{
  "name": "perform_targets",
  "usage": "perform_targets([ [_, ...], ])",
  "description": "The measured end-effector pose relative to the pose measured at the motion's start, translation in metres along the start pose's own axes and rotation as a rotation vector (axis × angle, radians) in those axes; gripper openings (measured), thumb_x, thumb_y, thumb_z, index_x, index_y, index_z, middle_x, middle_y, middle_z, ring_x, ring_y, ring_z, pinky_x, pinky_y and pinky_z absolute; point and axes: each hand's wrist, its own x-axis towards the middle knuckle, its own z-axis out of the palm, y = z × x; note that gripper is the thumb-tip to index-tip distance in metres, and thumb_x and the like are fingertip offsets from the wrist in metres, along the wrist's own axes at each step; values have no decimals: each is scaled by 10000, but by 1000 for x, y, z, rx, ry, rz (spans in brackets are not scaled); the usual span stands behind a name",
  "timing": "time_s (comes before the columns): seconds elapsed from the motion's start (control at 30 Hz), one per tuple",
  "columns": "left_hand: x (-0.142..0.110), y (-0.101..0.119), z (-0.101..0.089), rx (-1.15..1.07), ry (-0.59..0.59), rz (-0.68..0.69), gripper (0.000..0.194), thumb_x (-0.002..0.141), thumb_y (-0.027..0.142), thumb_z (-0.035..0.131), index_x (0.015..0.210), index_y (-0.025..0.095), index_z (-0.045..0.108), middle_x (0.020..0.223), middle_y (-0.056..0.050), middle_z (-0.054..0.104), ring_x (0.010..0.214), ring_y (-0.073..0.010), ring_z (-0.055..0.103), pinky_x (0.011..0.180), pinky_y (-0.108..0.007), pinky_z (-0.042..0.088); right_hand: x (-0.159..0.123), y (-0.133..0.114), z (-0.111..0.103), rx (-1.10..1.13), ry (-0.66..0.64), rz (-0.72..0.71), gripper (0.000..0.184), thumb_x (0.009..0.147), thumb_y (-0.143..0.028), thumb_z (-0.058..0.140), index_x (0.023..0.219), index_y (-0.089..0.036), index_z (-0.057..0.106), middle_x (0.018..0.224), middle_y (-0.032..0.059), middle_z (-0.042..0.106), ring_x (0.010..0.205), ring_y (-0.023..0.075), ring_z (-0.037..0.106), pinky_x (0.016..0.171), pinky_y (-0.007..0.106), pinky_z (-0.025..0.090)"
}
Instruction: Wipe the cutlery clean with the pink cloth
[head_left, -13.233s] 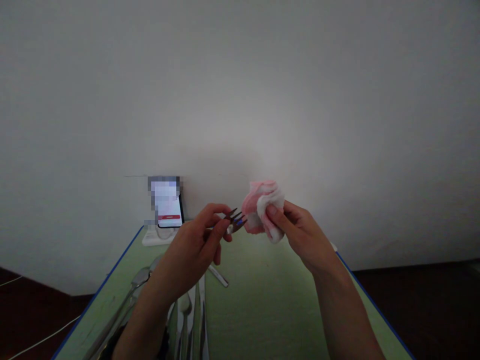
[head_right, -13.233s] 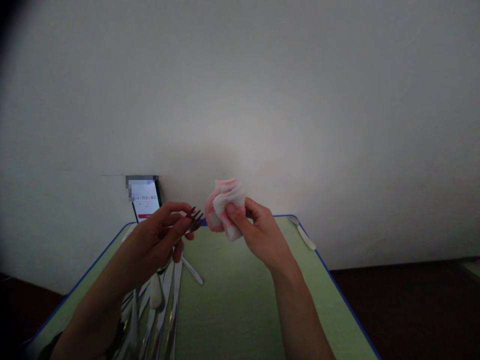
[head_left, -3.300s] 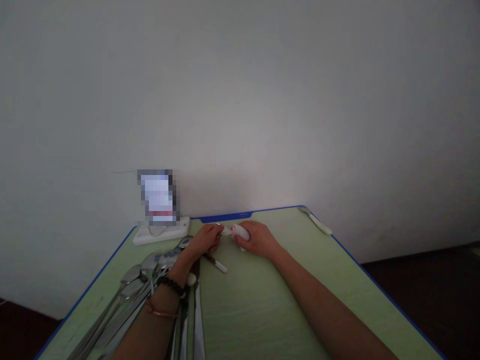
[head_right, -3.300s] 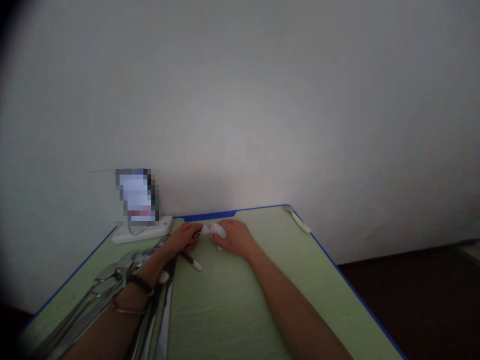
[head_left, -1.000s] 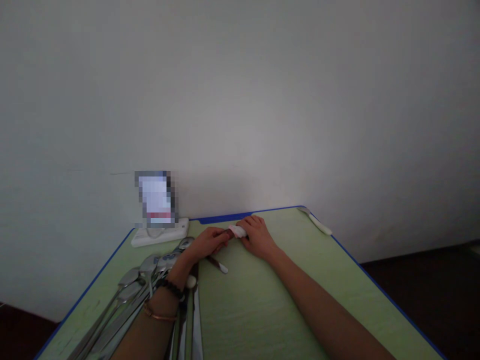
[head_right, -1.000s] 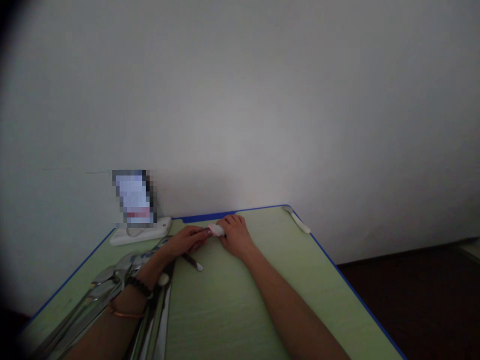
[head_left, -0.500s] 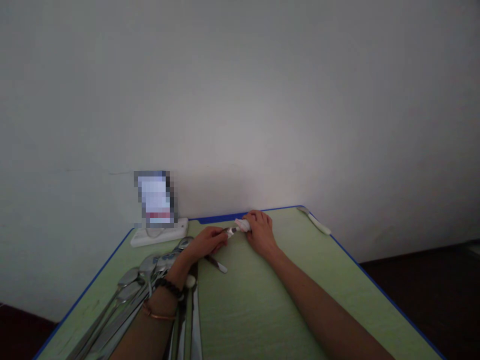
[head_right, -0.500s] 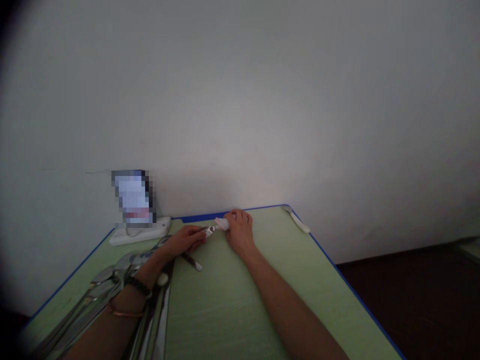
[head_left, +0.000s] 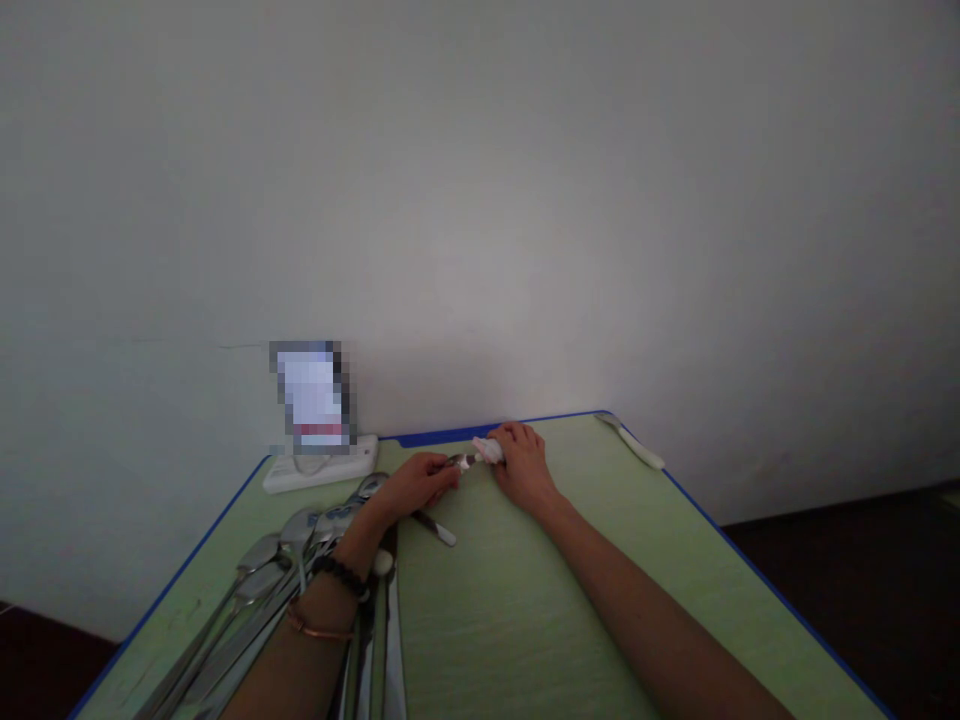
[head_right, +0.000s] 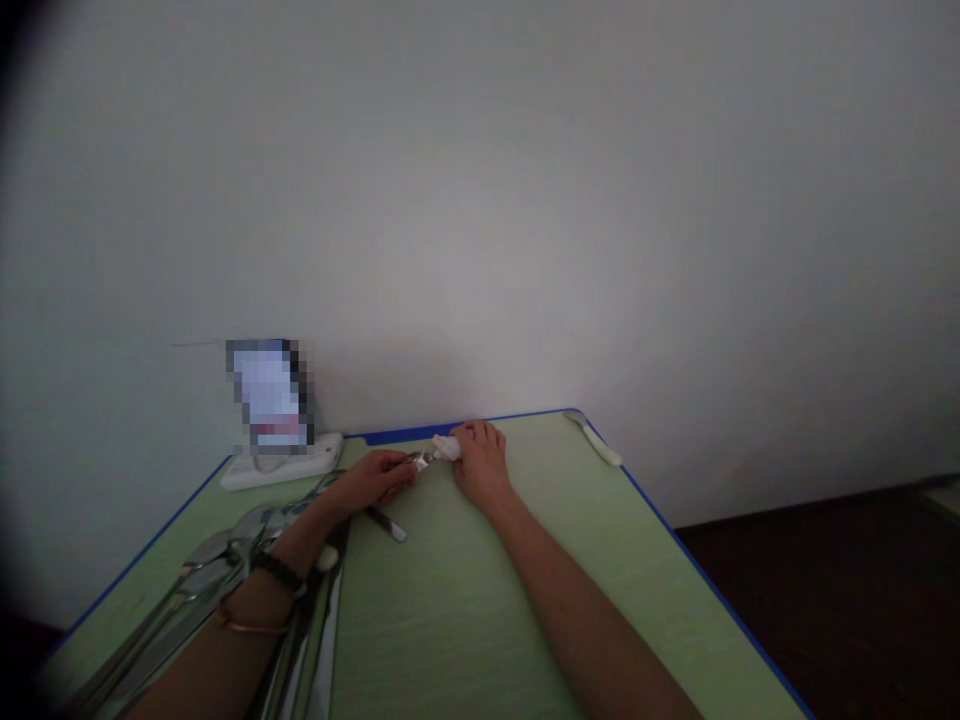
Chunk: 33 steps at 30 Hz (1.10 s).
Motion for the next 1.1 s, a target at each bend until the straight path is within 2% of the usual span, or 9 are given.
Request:
perform_targets([
  [0.23,0,2,0,7,0,-7,360,778,490,477,661,155,538,452,89,381,392,-73,337,389,-199,250,0,1,1,-13,-23,2,408,706,-111,528,1102,-204,561,1140,94,526,1074,238,396,896,354,295],
  [1.1,2,1,0,15,18,0,353,798,473,472,655,159,548,452,88,380,387,-74,348,388,-200,254,0,-1,0,-3,-25,6,397,716,-135,518,1105,-200,569,1120,94,544,1047,240,417,880,354,306],
])
